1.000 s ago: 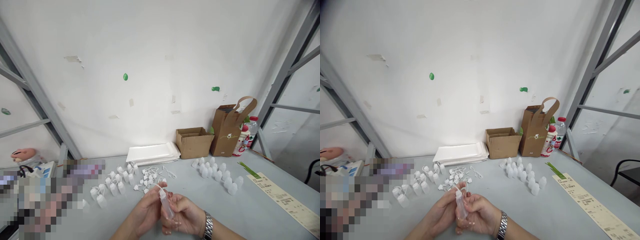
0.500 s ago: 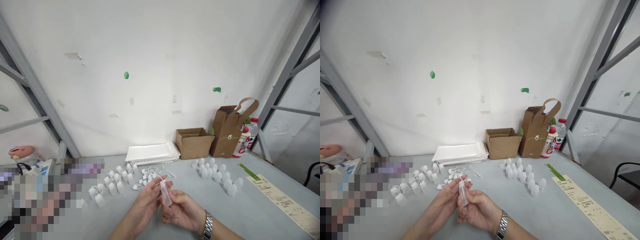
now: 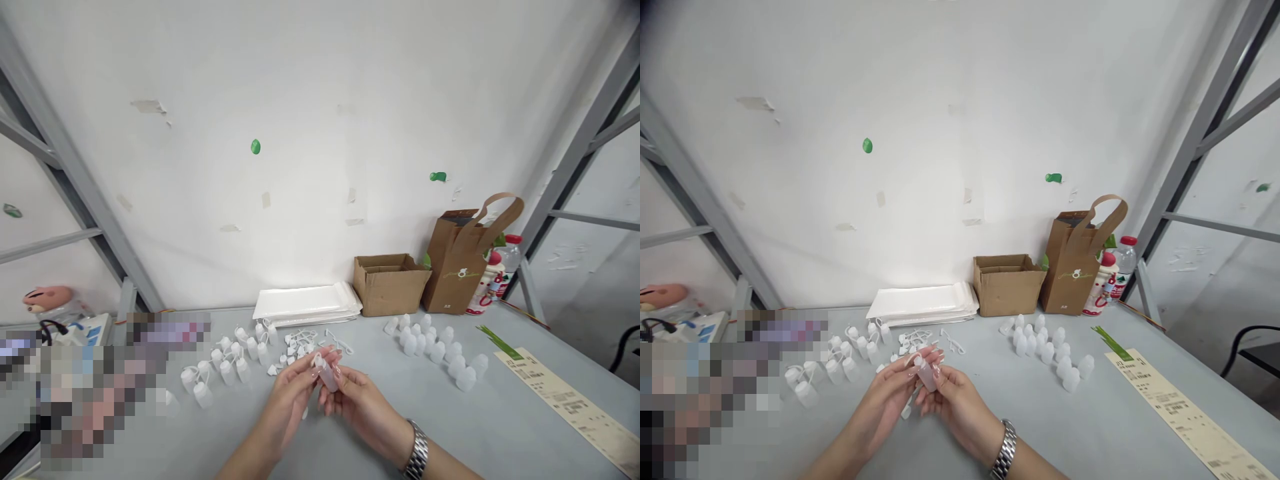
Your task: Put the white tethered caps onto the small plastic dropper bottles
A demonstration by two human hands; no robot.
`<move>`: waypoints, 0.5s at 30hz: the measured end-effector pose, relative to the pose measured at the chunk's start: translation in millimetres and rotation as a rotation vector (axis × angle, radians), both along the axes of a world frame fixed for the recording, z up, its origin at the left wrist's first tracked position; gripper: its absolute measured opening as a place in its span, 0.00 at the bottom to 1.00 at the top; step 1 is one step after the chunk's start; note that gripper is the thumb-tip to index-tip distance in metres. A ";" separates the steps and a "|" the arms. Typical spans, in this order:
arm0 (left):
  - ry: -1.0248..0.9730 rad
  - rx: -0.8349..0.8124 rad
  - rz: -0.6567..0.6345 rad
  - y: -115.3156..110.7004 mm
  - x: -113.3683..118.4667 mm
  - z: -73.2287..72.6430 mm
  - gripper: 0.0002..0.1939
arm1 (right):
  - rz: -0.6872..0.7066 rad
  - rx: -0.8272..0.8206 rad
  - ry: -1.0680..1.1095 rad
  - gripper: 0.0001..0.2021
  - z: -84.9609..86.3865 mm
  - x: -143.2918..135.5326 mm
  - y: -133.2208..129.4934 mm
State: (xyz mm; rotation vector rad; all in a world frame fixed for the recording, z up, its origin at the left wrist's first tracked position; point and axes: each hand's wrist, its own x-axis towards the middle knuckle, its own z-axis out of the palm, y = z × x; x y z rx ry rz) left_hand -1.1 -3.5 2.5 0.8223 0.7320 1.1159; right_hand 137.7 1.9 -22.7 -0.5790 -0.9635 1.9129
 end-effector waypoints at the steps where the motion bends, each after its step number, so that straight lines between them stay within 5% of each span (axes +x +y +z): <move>1: -0.005 -0.002 -0.011 0.1 -0.5 -0.1 0.18 | 0.001 -0.011 0.009 0.20 -0.7 -0.2 -0.3; 15: -0.063 -0.035 -0.018 2.1 2.3 -2.0 0.18 | 0.026 -0.179 0.124 0.17 -5.5 -1.0 0.9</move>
